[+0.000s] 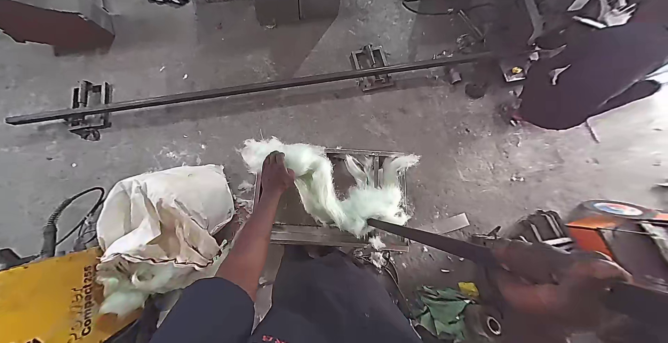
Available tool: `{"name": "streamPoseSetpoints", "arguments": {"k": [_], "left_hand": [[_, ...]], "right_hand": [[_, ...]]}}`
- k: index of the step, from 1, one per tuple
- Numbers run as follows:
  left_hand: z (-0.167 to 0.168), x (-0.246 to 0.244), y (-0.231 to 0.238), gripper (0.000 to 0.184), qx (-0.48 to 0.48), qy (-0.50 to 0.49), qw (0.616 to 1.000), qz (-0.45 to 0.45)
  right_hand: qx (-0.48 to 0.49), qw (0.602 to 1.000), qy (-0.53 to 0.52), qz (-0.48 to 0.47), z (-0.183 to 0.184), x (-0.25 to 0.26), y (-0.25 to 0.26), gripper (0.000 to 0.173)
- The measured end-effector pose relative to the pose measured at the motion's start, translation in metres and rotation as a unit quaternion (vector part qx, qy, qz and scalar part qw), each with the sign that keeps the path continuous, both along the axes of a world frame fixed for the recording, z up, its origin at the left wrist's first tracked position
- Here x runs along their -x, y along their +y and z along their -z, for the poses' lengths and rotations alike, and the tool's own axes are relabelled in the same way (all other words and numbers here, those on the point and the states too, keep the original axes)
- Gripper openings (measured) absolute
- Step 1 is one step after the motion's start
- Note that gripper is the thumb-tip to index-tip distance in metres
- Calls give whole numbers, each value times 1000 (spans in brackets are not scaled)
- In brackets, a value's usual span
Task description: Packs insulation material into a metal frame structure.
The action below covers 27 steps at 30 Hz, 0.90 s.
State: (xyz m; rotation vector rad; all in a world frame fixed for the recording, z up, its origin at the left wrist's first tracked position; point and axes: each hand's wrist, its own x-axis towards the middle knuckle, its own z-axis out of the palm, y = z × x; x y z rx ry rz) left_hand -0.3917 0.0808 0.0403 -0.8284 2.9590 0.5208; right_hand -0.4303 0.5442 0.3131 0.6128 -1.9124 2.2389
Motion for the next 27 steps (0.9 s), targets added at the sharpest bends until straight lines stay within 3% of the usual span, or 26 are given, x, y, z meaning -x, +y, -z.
{"name": "streamPoseSetpoints", "arguments": {"k": [3,9,15,19,23,25,27], "left_hand": [[34,4,-14,77,-34,-66,997,16],[60,13,-25,82,-61,-157,985,25],[49,45,-46,90,-151,-231,961,-31],[61,61,-57,95,-193,-251,947,-61],[64,60,-54,96,-183,-257,946,-69],[55,51,-39,95,-136,-234,959,-83],[42,43,-16,82,-63,-190,975,-97]], "right_hand": [[-13,1000,0,19,-5,6,-8,37],[-5,999,-28,21,-3,11,-8,39],[-7,998,-54,27,-5,8,-12,39],[-17,997,-56,43,-9,8,-25,45],[-25,999,-43,15,-8,7,-25,43],[-35,998,-44,17,-8,4,-24,42],[-23,998,-51,17,-6,4,-25,43]]}}
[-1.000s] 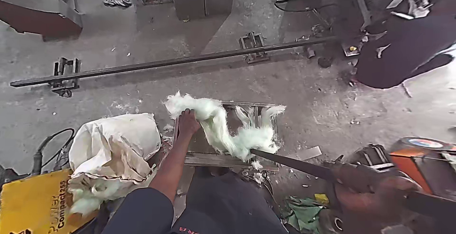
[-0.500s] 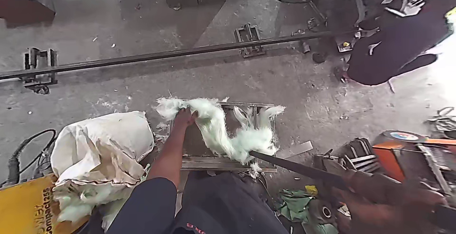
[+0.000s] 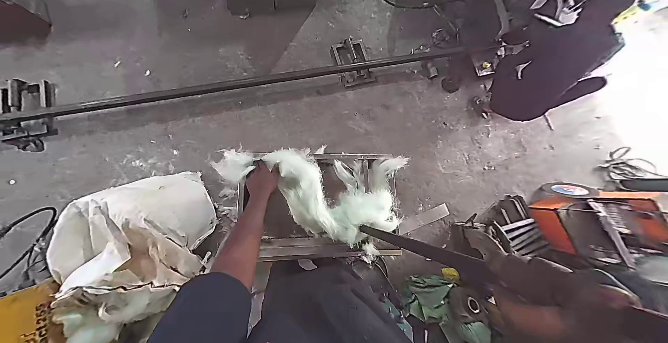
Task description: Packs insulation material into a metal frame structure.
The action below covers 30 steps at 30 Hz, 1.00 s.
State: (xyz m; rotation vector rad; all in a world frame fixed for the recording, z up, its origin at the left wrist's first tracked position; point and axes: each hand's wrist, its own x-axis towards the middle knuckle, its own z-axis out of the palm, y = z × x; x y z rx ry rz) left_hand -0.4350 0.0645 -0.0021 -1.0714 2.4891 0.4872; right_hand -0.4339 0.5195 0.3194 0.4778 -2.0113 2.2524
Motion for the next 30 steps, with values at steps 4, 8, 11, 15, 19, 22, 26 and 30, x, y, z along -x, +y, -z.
{"name": "streamPoseSetpoints", "arguments": {"k": [4,8,11,15,19,22,26,30], "left_hand": [[-17,-16,39,61,28,165,981,95],[2,-10,50,84,-23,93,976,193],[13,4,51,95,-15,52,976,209],[28,38,44,104,4,32,974,223],[40,46,45,101,21,39,975,219],[43,37,43,101,14,29,972,234],[19,11,42,68,11,99,977,191],[7,-33,52,77,60,121,989,57]], "right_hand": [[9,1000,10,-15,1,6,4,38],[11,1000,27,0,6,16,8,38],[11,1000,13,5,4,19,11,38],[14,1000,-6,25,1,17,13,41],[28,999,21,0,7,14,23,47],[21,1000,23,-5,4,7,17,46],[26,999,19,-18,5,7,20,43],[46,999,17,-13,8,9,22,41]]}}
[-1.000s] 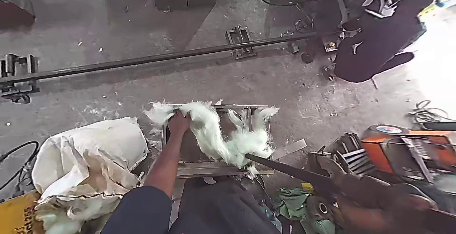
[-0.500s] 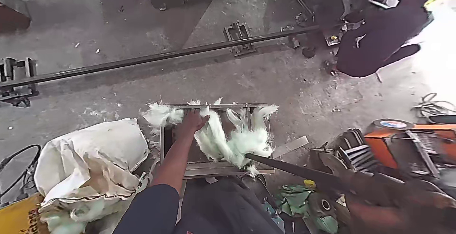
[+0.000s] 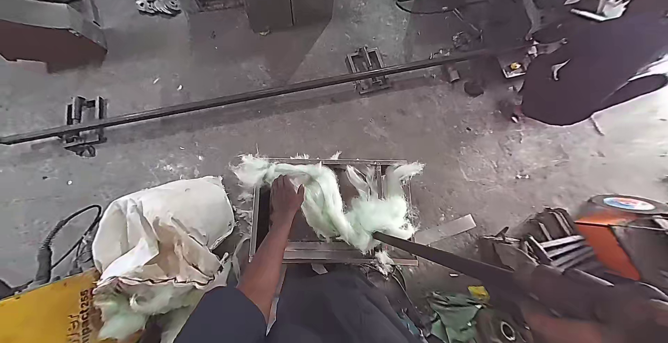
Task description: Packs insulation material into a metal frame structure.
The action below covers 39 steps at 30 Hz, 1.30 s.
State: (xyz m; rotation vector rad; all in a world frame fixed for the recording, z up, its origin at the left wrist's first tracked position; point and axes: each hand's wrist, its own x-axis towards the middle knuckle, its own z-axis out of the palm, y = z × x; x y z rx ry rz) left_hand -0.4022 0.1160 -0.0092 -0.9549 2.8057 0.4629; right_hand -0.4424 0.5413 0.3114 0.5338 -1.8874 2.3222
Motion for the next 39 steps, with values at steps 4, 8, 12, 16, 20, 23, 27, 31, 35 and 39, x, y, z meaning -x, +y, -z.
{"name": "streamPoseSetpoints", "arguments": {"k": [4,8,12,16,20,23,27,31,35,39], "left_hand": [[6,1,-27,106,-46,-90,995,7],[2,30,-52,122,-94,-160,983,9],[9,53,-66,120,-136,-193,971,-17],[21,72,-81,103,-170,-227,959,-18],[23,59,-70,99,-133,-195,972,-12],[-10,39,-31,79,-79,-115,989,53],[0,28,26,108,-89,-36,968,231],[24,66,45,123,-62,-87,969,221],[36,82,52,122,-22,-77,977,199],[46,94,51,121,-11,-88,976,197]], "right_hand": [[-15,1000,-6,-19,1,10,-1,39],[-29,999,-1,17,4,17,1,43],[-38,998,-27,46,2,17,-2,45],[-44,998,-14,42,-1,15,-6,44],[-37,998,-9,41,-3,7,-7,42],[-20,999,-26,41,-1,4,1,43],[-7,999,-24,43,-1,8,2,42],[-9,1000,-2,28,-1,16,1,43],[-11,1000,3,25,-4,9,-2,48],[15,1000,0,-22,-10,-6,0,51]]}}
